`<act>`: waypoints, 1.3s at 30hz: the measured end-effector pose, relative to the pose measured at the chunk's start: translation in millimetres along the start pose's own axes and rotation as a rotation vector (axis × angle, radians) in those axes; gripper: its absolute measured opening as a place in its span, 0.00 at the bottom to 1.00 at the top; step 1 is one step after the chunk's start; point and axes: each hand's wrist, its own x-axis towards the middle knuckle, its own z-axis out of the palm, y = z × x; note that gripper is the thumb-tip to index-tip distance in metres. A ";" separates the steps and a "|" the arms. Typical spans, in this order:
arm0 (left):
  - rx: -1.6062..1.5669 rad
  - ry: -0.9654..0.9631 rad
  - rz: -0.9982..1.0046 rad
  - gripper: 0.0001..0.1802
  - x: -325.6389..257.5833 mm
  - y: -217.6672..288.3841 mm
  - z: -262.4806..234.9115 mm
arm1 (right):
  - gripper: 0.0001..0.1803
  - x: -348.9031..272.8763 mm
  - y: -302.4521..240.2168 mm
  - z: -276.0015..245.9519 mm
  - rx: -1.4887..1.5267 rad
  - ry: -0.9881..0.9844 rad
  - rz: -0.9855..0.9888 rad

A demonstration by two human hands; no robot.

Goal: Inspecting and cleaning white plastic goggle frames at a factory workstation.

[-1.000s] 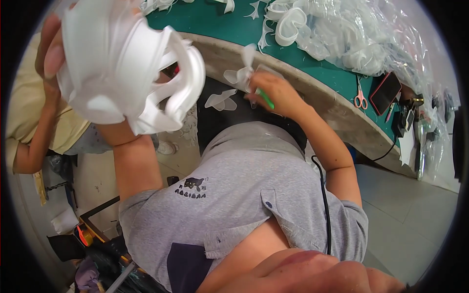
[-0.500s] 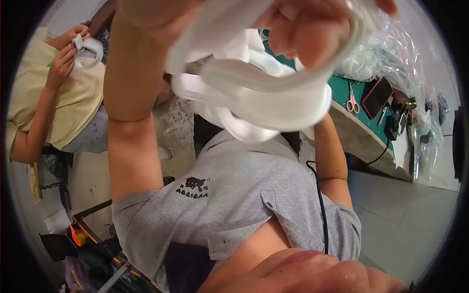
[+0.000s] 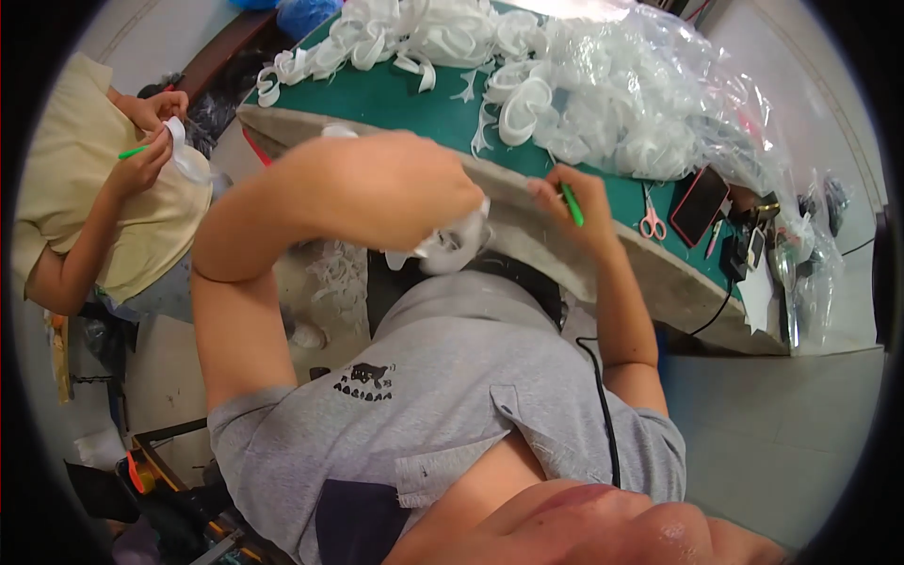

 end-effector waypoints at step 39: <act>-2.000 0.778 -0.248 0.11 31.8 -24.2 202.9 | 0.09 -33.1 -23.9 40.5 0.278 0.052 -0.126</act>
